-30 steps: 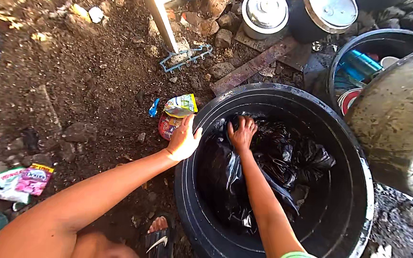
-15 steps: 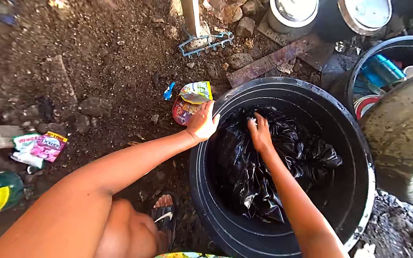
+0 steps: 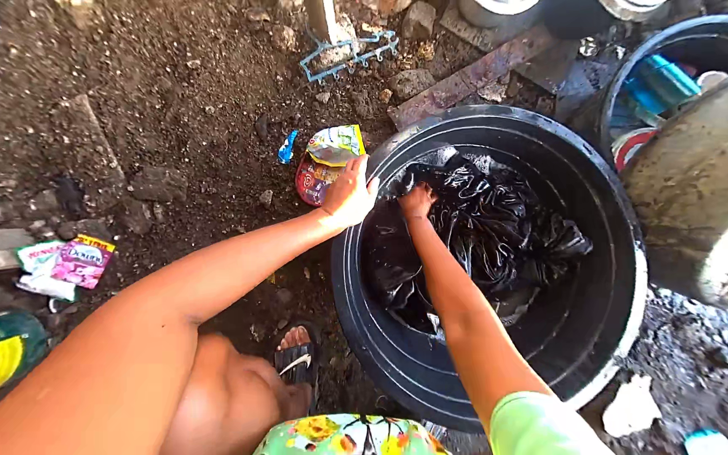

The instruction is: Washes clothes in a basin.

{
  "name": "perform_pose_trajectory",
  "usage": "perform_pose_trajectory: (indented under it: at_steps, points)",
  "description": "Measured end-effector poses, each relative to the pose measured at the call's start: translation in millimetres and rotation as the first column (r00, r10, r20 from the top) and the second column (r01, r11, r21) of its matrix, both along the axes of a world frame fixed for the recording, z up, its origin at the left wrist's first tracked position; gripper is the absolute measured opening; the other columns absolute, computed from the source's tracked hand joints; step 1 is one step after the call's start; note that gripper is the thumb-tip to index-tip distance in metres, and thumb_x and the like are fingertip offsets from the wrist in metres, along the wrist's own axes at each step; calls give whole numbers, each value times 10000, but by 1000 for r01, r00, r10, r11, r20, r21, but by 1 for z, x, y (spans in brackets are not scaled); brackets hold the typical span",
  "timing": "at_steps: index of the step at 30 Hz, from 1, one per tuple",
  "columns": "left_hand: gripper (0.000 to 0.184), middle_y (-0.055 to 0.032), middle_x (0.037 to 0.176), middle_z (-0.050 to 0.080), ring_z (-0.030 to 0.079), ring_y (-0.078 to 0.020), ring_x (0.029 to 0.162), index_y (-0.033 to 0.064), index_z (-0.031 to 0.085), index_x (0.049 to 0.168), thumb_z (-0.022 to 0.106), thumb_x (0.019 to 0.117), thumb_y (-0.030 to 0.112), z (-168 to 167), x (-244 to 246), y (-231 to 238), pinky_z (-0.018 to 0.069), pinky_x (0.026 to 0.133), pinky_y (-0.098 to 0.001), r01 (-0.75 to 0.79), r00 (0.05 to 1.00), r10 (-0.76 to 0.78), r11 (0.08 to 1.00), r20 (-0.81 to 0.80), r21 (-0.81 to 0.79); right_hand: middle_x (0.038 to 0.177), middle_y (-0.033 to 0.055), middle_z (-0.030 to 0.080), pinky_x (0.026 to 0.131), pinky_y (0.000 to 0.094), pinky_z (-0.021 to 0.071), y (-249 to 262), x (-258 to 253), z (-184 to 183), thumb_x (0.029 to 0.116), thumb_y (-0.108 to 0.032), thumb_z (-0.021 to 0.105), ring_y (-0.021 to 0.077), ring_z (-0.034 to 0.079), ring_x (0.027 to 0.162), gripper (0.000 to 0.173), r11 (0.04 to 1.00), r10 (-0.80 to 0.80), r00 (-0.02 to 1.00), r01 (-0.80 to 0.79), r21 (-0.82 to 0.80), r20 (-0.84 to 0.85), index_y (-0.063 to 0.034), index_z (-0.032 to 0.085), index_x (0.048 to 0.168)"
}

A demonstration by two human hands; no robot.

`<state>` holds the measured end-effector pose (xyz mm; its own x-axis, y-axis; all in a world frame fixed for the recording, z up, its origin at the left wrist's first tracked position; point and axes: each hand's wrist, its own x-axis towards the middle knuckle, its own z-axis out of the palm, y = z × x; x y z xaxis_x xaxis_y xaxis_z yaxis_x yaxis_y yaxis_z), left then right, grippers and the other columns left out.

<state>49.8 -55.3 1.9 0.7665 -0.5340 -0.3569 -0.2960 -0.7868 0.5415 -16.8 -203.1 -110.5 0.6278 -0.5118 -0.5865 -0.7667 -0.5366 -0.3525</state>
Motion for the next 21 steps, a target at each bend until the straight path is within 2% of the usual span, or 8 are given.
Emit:
perform_pose_trajectory:
  at_steps: [3, 6, 7, 9, 12, 15, 18, 21]
  points:
    - [577, -273, 1489, 493, 620, -415, 1237, -42, 387, 1524, 534, 1064, 273, -3, 0, 0, 508, 1022, -561, 14, 1000, -14, 1000, 24, -1, 1538, 336, 395, 1140, 664, 335, 3, -70, 22, 1039, -467, 507, 492, 394, 1433, 707, 983, 185, 947, -183, -33, 262, 86, 442, 1474]
    - [570, -258, 1507, 479, 607, -399, 1261, -34, 384, 1524, 530, 1065, 270, -3, 0, 2, 504, 1035, -547, 18, 1000, -18, 1000, 19, 11, 1600, 301, 348, 1157, 768, 212, 40, -190, 12, 905, -798, 428, 496, 308, 1495, 982, 878, 475, 757, -442, -184, 448, -58, 434, 1551]
    - [569, -263, 1502, 482, 608, -402, 1259, -41, 386, 1521, 533, 1063, 264, -3, -1, 2, 504, 1034, -546, 22, 999, -22, 1000, 28, 8, 1598, 310, 349, 1133, 800, 200, 42, -219, 6, 867, -778, 538, 530, 291, 1491, 980, 824, 552, 715, -545, -151, 429, -77, 453, 1547]
    - [569, -281, 1488, 488, 609, -412, 1255, -57, 387, 1515, 535, 1063, 255, -3, -2, 1, 501, 1038, -544, 30, 999, -30, 1000, 44, -3, 1628, 322, 272, 1184, 738, 164, 23, -241, -12, 784, -454, 830, 547, 196, 1517, 912, 795, 546, 745, -605, 44, 384, -44, 485, 1521]
    - [576, -274, 1493, 483, 615, -411, 1242, -49, 371, 1526, 528, 1068, 263, 2, -1, 0, 502, 1030, -545, 23, 999, -23, 1000, 47, 20, 1636, 302, 270, 1249, 552, 230, -28, -214, -30, 734, -146, 898, 464, 246, 1529, 961, 886, 328, 891, -406, 224, 315, 64, 402, 1530]
    - [570, -260, 1503, 479, 603, -403, 1265, -36, 377, 1527, 524, 1068, 268, 1, -4, 1, 493, 1048, -545, 25, 999, -26, 999, 31, 36, 1571, 304, 384, 1204, 565, 317, -56, -183, -18, 925, -179, 759, 434, 395, 1461, 870, 957, 194, 981, -193, 217, 17, 16, 247, 1600]
    - [568, -274, 1495, 479, 591, -401, 1280, -47, 376, 1520, 527, 1066, 260, 2, -3, 0, 487, 1056, -536, 29, 999, -30, 999, 40, 28, 1455, 362, 492, 1178, 612, 299, -53, -152, -12, 1090, -199, 481, 510, 416, 1416, 432, 955, 296, 920, -280, 99, -255, 113, 552, 1381]
    - [584, -266, 1508, 471, 596, -393, 1277, -42, 367, 1530, 519, 1069, 282, 4, -4, -1, 487, 1060, -525, 29, 998, -32, 998, 45, 56, 1471, 360, 472, 1160, 593, 354, -5, -141, -23, 1007, -148, 595, 481, 438, 1408, 495, 992, -123, 971, 122, -14, -204, 151, 503, 1391]
